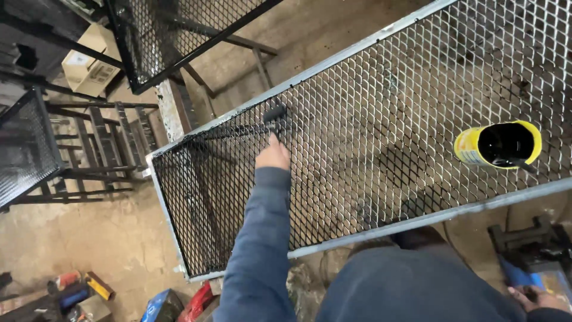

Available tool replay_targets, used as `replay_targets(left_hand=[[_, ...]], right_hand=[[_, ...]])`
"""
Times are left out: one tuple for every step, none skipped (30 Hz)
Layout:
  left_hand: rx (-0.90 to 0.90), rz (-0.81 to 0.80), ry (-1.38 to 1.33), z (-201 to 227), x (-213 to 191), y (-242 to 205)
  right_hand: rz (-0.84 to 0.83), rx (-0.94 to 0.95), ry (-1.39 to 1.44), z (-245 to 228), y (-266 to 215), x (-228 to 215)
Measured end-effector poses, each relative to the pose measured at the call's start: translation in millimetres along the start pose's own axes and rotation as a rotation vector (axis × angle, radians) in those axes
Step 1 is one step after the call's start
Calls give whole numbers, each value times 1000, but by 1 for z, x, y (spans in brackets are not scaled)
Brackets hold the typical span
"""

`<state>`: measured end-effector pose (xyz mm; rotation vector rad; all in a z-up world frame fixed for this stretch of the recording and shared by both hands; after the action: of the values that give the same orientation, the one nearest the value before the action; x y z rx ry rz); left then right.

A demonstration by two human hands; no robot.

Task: Painting a metal mesh grate using a small paint roller.

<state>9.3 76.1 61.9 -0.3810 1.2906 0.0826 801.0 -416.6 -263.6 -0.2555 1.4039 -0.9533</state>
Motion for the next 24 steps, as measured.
replay_targets(left_hand=[[-1, 1, -5, -5, 7, 12], [11, 53, -21, -9, 8, 24], [25, 99, -36, -13, 12, 34], [25, 96, -40, -17, 19, 30], [68, 133, -27, -17, 20, 25], [112, 170, -13, -16, 21, 19], [114, 177, -10, -22, 18, -3], [137, 102, -18, -25, 23, -24], [167, 26, -25, -26, 29, -44], [177, 32, -21, -22, 16, -53], [96, -44, -22, -28, 13, -66], [16, -120, -22, -35, 10, -79], [17, -119, -20, -45, 10, -71], [84, -119, -2, -49, 11, -62], [156, -109, 10, -48, 12, -48], [164, -100, 5, -32, 8, -22], [205, -32, -45, -18, 0, -8], [245, 35, -95, -4, -6, 7], [241, 28, -95, 4, 7, 15], [188, 52, -38, 7, 18, 24], [126, 92, 16, 11, 22, 37], [115, 99, 13, 14, 18, 20], [94, 79, 28, 18, 15, 9], [73, 60, 43, 23, 12, -3]], right_hand=[[4, 1, -3, -3, 2, -2], [-48, 2, 6, -7, 3, 2], [-105, 6, 14, -9, -1, 8], [-105, 10, 10, -6, -4, 7], [-120, 24, 38, -3, -5, 8], [-135, 39, 67, 0, -6, 7], [-131, 35, 73, 1, -6, 8], [-129, -3, 186, -2, -6, 9], [-125, -36, 305, -5, -7, 10], [-121, -35, 316, -10, -5, 11], [-147, -20, 311, -10, -6, 16], [-174, -5, 306, -11, -7, 22], [-174, -5, 308, -12, -8, 22], [-136, 0, 196, -12, -8, 19], [-85, 7, 86, -12, 0, 9], [-73, 10, 90, -13, 9, 6], [-53, -7, 123, -8, 3, 7], [-32, -23, 156, -4, -2, 10], [-39, -21, 151, 1, -2, 10], [-21, -13, 133, 6, -2, 7], [9, -17, 114, 8, 13, -7], [15, -27, 108, 13, 19, -13], [40, -93, 186, 7, 22, -16], [65, -160, 264, 2, 27, -20]])
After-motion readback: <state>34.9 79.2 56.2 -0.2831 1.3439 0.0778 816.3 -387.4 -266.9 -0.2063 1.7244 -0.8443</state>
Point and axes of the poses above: each hand's wrist, its own y-axis towards the middle knuckle, its own x-axis out of the palm, z = x × y, the point moved 10 cm from there along y, towards the middle knuckle, and after that the axes turned 6 degrees about -y, right-handed, at the moved point
